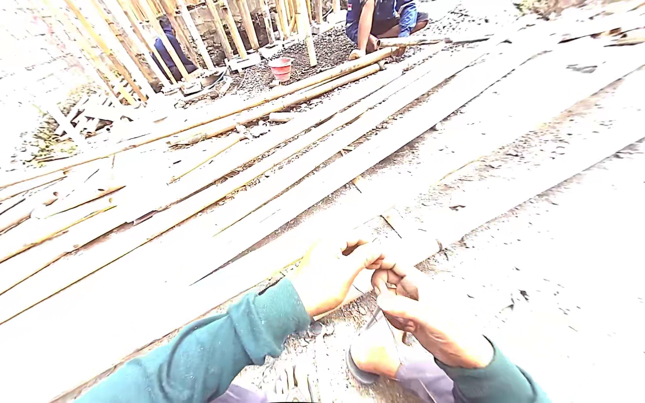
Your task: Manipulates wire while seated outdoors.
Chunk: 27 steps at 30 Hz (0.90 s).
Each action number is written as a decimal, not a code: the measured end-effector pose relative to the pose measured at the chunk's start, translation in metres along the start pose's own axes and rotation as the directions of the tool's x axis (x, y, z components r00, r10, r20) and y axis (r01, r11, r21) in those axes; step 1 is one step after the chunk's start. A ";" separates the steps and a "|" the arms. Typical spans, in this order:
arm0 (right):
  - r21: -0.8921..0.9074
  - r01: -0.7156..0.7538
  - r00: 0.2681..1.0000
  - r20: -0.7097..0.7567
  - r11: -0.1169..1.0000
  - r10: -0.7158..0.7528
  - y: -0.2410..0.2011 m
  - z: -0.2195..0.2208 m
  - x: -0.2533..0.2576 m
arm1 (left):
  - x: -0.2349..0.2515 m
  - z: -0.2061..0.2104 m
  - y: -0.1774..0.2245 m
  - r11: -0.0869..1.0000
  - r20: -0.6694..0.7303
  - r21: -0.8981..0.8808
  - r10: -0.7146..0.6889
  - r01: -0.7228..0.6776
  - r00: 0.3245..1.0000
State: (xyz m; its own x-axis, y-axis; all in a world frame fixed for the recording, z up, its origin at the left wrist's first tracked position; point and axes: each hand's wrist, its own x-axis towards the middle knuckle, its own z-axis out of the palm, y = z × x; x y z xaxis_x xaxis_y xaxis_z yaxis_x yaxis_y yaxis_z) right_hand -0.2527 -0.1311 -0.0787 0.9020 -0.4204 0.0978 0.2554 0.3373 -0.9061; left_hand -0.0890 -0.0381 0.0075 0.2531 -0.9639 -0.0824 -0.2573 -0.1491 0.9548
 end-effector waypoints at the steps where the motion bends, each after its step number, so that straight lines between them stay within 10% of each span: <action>1: 0.099 -0.009 1.000 0.008 0.995 0.008 -0.001 -0.003 0.001 | -0.003 0.002 0.000 0.999 -0.013 0.039 0.005 -0.005 1.000; 5: 0.408 -0.019 1.000 -0.001 0.913 0.022 -0.002 -0.009 0.000 | -0.014 0.021 -0.012 0.980 0.011 0.146 0.138 -0.138 0.990; 16: 0.345 0.079 0.997 -0.010 0.935 -0.081 0.005 0.005 -0.004 | -0.018 0.051 -0.005 0.944 0.089 0.303 0.105 -0.128 0.990; 21: -0.158 -0.051 0.994 -0.099 0.986 0.036 0.017 -0.005 0.006 | -0.005 0.033 -0.005 0.970 -0.064 0.241 0.050 -0.033 0.997; 27: -0.504 -0.272 0.885 0.205 0.820 0.419 0.064 -0.047 0.010 | -0.005 -0.009 0.005 1.000 -0.298 0.003 -0.013 0.015 0.954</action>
State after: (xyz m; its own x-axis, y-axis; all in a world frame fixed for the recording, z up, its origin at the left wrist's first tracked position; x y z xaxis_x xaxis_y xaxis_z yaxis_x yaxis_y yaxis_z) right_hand -0.2431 -0.1532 -0.1549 0.9763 -0.0580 -0.2086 -0.2108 -0.0333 -0.9770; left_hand -0.0831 -0.0320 0.0157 0.5230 -0.8523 -0.0061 -0.2565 -0.1643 0.9525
